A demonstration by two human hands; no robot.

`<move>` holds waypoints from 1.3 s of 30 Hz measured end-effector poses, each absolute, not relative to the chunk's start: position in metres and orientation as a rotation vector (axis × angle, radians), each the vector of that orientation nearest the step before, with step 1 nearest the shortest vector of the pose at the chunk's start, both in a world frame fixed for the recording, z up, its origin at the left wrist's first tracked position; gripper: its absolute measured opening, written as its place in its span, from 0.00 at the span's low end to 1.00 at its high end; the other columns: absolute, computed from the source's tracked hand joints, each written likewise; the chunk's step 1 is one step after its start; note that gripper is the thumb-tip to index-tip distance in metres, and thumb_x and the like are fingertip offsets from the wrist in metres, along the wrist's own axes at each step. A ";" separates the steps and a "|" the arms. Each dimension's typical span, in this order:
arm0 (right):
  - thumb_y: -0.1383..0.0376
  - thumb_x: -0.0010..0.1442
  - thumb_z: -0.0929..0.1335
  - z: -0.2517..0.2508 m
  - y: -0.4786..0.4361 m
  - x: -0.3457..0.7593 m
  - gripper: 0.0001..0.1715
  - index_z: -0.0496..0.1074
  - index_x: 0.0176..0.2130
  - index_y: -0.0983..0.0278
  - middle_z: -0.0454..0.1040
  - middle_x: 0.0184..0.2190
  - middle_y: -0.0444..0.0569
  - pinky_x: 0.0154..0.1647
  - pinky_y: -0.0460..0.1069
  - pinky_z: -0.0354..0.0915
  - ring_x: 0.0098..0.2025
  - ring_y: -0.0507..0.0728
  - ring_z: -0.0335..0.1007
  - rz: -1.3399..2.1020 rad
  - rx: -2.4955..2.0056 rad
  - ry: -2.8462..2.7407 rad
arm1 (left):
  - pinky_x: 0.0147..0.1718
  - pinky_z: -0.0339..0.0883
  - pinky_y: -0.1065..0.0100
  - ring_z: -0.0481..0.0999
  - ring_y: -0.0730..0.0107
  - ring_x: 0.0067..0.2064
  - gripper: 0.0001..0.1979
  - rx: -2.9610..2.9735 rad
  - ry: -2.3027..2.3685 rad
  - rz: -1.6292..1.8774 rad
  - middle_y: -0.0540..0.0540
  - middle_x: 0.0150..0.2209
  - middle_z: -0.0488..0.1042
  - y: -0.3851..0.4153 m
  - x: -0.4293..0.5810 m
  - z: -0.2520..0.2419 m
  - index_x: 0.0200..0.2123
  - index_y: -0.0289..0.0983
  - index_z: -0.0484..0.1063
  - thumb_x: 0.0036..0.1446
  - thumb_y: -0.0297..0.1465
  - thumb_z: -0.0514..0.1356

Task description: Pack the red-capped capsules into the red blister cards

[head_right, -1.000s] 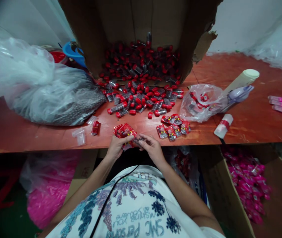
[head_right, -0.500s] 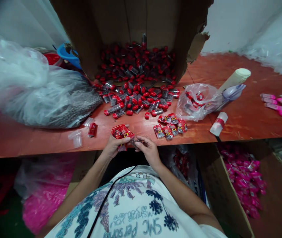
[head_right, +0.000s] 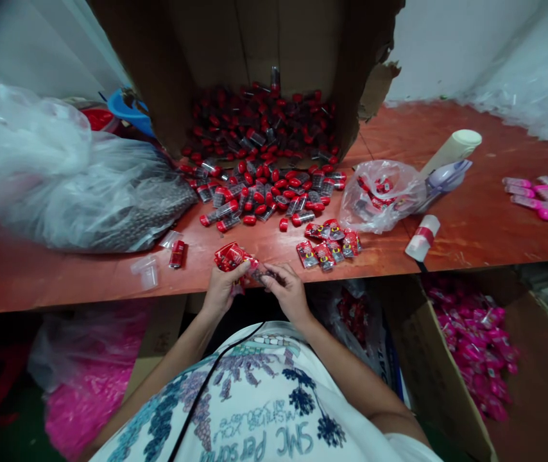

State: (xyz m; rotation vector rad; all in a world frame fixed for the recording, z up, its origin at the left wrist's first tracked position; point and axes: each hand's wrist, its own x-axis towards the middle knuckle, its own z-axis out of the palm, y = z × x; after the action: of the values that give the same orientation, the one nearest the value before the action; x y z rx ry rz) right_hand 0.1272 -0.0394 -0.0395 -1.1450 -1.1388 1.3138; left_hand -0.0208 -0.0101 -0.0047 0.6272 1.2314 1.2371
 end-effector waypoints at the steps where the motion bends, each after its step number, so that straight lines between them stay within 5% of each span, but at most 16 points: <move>1: 0.58 0.56 0.69 -0.040 -0.040 0.127 0.18 0.74 0.47 0.57 0.67 0.38 0.47 0.33 0.49 0.72 0.38 0.55 0.67 1.286 -1.149 -1.164 | 0.19 0.64 0.74 0.70 0.73 0.22 0.13 0.607 1.225 1.267 0.50 0.23 0.74 -0.010 -0.020 -0.005 0.26 0.34 0.73 0.36 0.31 0.71; 10: 0.64 0.60 0.66 -0.038 -0.042 0.129 0.16 0.72 0.49 0.55 0.67 0.38 0.47 0.40 0.48 0.67 0.40 0.54 0.67 1.022 -1.172 -1.430 | 0.28 0.67 0.74 0.71 0.76 0.24 0.11 0.620 1.200 1.442 0.54 0.23 0.73 -0.008 -0.013 -0.005 0.24 0.35 0.71 0.36 0.27 0.70; 15: 0.65 0.62 0.64 -0.034 -0.039 0.131 0.29 0.59 0.61 0.52 0.65 0.40 0.48 0.45 0.52 0.66 0.43 0.56 0.65 0.919 -1.181 -1.614 | 0.36 0.70 0.67 0.76 0.70 0.30 0.15 0.632 1.136 1.316 0.49 0.30 0.78 -0.012 -0.011 -0.001 0.28 0.35 0.74 0.33 0.27 0.72; 22: 0.65 0.64 0.61 -0.033 -0.040 0.126 0.23 0.63 0.58 0.52 0.64 0.41 0.48 0.46 0.51 0.67 0.44 0.55 0.66 1.035 -1.130 -1.555 | 0.22 0.67 0.73 0.73 0.72 0.24 0.12 0.559 1.112 1.237 0.49 0.25 0.75 -0.018 -0.008 -0.006 0.27 0.34 0.73 0.38 0.30 0.70; 31: 0.61 0.59 0.67 -0.039 -0.047 0.119 0.14 0.68 0.46 0.58 0.69 0.41 0.48 0.42 0.50 0.69 0.40 0.54 0.69 1.117 -1.186 -1.266 | 0.21 0.65 0.73 0.70 0.74 0.21 0.13 0.662 1.214 1.242 0.51 0.20 0.72 -0.018 -0.004 -0.004 0.22 0.34 0.72 0.34 0.30 0.72; 39: 0.62 0.54 0.71 -0.037 -0.040 0.124 0.23 0.64 0.48 0.57 0.67 0.37 0.43 0.32 0.46 0.70 0.31 0.50 0.69 1.389 -1.031 -0.912 | 0.16 0.61 0.76 0.69 0.76 0.20 0.13 0.619 1.118 1.068 0.47 0.25 0.75 -0.017 -0.014 -0.005 0.28 0.32 0.75 0.35 0.29 0.71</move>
State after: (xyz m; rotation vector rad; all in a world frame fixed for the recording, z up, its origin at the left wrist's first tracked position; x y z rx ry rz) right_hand 0.1241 -0.0395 -0.0368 -1.0312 -0.9125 1.3887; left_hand -0.0137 -0.0169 -0.0053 0.6189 1.1182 1.0679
